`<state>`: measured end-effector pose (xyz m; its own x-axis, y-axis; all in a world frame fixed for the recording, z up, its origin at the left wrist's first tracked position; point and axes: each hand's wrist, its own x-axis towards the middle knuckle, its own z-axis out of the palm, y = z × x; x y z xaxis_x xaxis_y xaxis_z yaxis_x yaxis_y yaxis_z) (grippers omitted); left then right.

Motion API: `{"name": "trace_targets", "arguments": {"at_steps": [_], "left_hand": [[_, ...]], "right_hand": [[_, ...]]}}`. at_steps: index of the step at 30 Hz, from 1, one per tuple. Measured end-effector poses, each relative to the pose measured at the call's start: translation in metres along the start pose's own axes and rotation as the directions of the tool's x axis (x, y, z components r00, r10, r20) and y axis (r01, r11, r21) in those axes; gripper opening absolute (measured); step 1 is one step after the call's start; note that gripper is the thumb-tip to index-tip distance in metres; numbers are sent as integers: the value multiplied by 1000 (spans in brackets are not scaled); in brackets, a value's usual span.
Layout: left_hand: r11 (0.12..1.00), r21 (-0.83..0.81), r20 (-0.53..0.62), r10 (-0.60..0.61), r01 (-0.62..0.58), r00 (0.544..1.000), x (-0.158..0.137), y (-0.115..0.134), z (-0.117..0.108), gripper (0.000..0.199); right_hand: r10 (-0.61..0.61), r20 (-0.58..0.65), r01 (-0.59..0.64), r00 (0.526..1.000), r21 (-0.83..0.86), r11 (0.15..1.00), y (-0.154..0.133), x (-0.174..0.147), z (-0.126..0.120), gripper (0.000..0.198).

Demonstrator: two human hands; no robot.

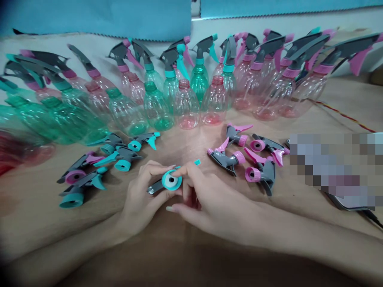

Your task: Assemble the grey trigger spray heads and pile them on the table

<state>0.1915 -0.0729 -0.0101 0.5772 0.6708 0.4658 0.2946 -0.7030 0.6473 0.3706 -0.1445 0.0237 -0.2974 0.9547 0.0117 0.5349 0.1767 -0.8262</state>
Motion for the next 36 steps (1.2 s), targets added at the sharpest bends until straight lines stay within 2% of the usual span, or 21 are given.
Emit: {"name": "trace_targets", "arguments": {"at_steps": [8, 13, 17, 21, 28, 32, 36], "left_hand": [[1000, -3, 10, -13, 13, 1000, 0, -1, 1, 25], [998, 22, 11, 55, -55, 998, 1, -1, 2, 16], [998, 34, 8, 57, -57, 998, 2, -1, 2, 16], [998, 36, 3, 52, -52, 999, 2, -1, 1, 14], [997, 44, 52, 62, -64, 997, 4, 1, 0, 16], [998, 38, 70, 54, -57, 996, 3, 0, 0, 19], [996, 60, 56, 68, -71, 996, 2, -1, 0, 23]], "right_hand": [[-5, -90, 10, 996, 56, 998, 6, -2, 13, 39], [-64, -107, 66, 992, 19, 998, 6, 2, 10, 34], [-116, -120, 111, 986, -48, 993, 7, 5, 10, 32], [-127, -118, 114, 985, -104, 988, 8, 3, 13, 37], [-128, -112, 117, 985, -94, 989, 9, 4, 11, 32], [-156, -111, 133, 981, -192, 972, 8, 5, 10, 28], [-157, -153, 96, 976, -348, 933, 8, 2, 17, 38]]}}
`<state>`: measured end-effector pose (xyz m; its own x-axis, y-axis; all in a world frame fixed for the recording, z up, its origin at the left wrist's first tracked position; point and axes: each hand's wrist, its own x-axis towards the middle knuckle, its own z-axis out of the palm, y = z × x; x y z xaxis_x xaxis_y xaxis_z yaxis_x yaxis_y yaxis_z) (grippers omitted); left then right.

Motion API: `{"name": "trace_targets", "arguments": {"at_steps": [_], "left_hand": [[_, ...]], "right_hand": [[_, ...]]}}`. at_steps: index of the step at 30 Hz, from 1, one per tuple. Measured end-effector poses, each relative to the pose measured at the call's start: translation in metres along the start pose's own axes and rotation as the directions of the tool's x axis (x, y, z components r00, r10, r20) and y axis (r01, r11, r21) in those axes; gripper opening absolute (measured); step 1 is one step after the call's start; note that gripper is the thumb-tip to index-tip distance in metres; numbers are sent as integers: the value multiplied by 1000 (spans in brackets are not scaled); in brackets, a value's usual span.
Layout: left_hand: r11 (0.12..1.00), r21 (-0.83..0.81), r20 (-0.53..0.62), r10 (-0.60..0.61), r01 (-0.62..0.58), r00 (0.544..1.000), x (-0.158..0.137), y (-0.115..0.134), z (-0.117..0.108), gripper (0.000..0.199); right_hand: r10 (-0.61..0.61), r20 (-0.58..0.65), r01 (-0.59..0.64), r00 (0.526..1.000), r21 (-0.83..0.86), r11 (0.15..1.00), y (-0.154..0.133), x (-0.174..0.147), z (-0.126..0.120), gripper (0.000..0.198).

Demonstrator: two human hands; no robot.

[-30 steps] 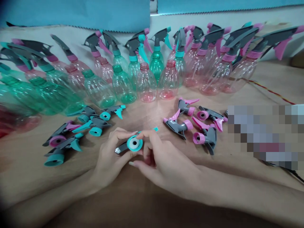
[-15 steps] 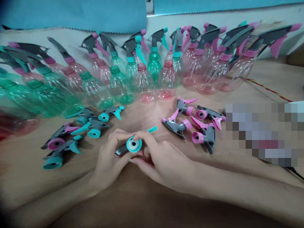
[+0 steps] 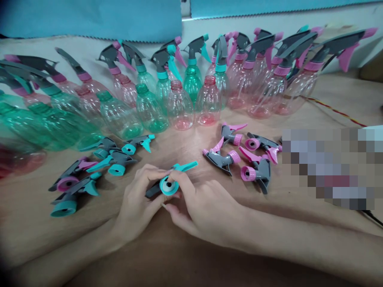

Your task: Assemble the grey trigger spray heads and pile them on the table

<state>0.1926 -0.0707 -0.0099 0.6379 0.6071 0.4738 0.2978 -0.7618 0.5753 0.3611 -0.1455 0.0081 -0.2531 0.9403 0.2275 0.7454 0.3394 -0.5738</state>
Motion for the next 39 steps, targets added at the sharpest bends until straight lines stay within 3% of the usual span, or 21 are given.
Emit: {"name": "trace_targets", "arguments": {"at_steps": [9, 22, 32, 39], "left_hand": [[998, -38, 49, -45, 47, 998, 1, 2, 1, 25], [919, -300, 79, -245, 257, 966, -3, -2, 4, 26], [860, -384, 72, -336, 337, 939, -2, 0, 5, 22], [825, -443, 72, -359, 352, 931, -2, -1, 6, 23]], "right_hand": [[57, 27, -60, 998, 105, 993, -1, 3, -4, 27], [84, 123, -111, 989, 232, 966, 9, 2, 8, 32], [-104, -14, 104, 994, 266, 958, 16, 6, 7, 14], [-129, -35, 134, 991, 209, 969, 16, 6, 3, 14]]}}
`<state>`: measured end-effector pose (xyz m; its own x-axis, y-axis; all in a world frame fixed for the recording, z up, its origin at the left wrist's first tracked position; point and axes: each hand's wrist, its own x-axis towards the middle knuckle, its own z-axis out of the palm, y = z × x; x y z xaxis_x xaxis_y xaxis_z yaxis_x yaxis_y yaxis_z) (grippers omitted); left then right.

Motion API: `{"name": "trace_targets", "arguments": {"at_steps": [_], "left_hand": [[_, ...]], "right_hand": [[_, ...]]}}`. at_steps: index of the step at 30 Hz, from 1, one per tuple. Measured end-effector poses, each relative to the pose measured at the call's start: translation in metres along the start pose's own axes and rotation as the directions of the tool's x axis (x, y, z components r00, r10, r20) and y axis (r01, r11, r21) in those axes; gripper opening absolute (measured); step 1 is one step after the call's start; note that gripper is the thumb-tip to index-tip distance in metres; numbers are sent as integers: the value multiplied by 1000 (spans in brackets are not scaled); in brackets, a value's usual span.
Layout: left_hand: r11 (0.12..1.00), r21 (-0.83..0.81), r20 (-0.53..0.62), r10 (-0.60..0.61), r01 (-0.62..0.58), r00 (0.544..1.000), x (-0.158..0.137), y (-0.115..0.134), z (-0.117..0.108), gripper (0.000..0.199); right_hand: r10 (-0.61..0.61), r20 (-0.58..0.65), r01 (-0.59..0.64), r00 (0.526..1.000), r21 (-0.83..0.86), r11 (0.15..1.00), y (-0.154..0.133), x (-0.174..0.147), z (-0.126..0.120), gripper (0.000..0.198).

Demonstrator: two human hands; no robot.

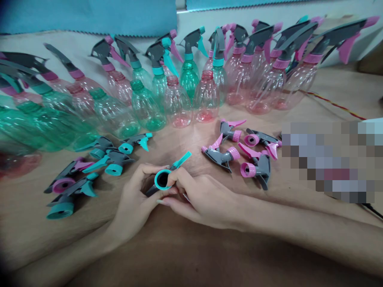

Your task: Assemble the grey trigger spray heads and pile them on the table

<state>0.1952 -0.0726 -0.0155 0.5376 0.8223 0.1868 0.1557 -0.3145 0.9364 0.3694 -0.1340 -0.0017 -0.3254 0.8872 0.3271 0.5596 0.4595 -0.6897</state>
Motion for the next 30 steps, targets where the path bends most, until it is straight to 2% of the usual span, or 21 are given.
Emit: {"name": "trace_targets", "arguments": {"at_steps": [3, 7, 12, 16, 17, 20, 23, 30], "left_hand": [[999, 31, -12, 23, -23, 1000, 1, -2, 0, 25], [993, 89, -11, 75, -74, 997, 1, 0, 0, 23], [929, 234, 95, 272, -287, 958, -3, 8, -2, 19], [888, 254, 160, 351, -382, 922, -7, 13, 0, 7], [896, 235, 179, 341, -376, 923, -8, 14, 0, 5], [937, 154, 209, 279, -313, 937, -14, 16, 3, 19], [965, 88, 213, 222, -245, 952, -18, 17, 5, 33], [990, 42, 185, 121, -131, 975, -17, 14, 6, 43]], "right_hand": [[-44, -35, 44, 998, -10, 999, -2, 1, -5, 16], [-96, -93, 91, 991, -61, 994, -2, 2, -13, 29], [-121, -121, 101, 985, -164, 981, -7, 1, -17, 42], [-279, -174, 196, 944, -382, 903, -20, 3, -14, 40], [-320, -178, 218, 931, -432, 875, -24, 3, -13, 39], [-359, -172, 235, 918, -493, 838, -31, 5, -11, 37], [-318, -139, 220, 938, -472, 854, -34, 5, -10, 38], [-262, -110, 187, 959, -449, 874, -33, 3, -12, 42]]}}
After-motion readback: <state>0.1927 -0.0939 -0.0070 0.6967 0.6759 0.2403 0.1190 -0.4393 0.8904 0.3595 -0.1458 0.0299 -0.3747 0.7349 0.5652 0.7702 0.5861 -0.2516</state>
